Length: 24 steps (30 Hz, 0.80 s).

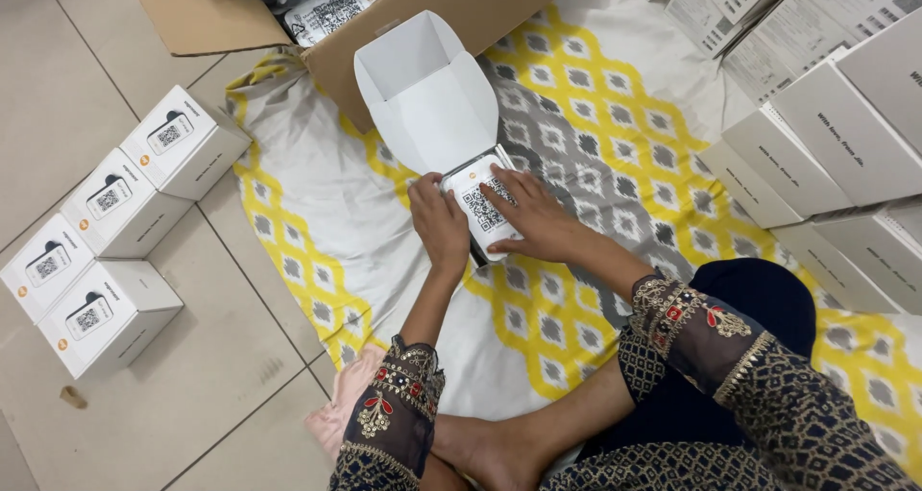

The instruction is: The person packs electronic devices from plastic bags into white product boxes.

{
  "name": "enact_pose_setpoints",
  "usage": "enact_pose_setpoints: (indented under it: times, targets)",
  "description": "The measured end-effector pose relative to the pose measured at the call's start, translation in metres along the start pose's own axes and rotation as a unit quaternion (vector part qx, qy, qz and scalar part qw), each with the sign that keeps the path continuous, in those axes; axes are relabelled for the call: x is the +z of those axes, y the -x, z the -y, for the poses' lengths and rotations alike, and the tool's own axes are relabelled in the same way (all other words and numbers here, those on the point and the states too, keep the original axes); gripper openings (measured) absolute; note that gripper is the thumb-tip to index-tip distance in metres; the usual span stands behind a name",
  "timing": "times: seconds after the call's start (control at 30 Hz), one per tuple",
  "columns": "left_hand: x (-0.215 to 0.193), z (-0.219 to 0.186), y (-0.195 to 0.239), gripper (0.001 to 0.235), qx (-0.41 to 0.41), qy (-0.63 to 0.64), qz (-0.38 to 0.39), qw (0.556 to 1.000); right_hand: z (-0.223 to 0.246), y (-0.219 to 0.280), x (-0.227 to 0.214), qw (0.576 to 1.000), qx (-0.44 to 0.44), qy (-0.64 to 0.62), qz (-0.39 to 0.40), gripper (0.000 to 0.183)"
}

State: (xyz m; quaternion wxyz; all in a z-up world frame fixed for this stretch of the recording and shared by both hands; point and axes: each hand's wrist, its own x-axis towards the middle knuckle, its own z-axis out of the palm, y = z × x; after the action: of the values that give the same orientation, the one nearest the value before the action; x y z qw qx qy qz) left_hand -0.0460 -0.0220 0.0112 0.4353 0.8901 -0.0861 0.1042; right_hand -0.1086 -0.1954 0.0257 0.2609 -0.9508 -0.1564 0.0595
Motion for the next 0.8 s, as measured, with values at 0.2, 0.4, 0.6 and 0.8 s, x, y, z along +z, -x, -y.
enact_pose_setpoints:
  times: [0.2,0.4,0.6,0.8]
  targets:
    - [-0.003,0.001,0.009,0.025,0.025,-0.026,0.014,0.999,0.0,-0.011,0.025,0.993,-0.003,0.094,-0.068,0.098]
    - [0.006,0.021,0.012,0.033,0.135,-0.161,0.004,0.978,0.0,-0.015,0.034,0.978,-0.007,0.161,-0.133,0.093]
    - [0.01,0.034,0.015,0.039,0.196,-0.226,0.016,0.954,-0.002,-0.012,0.036,0.975,-0.012,0.165,-0.148,0.091]
    - [-0.003,0.031,0.006,0.03,0.028,-0.032,-0.008,0.999,0.002,-0.014,0.017,0.988,0.015,0.079,-0.133,0.09]
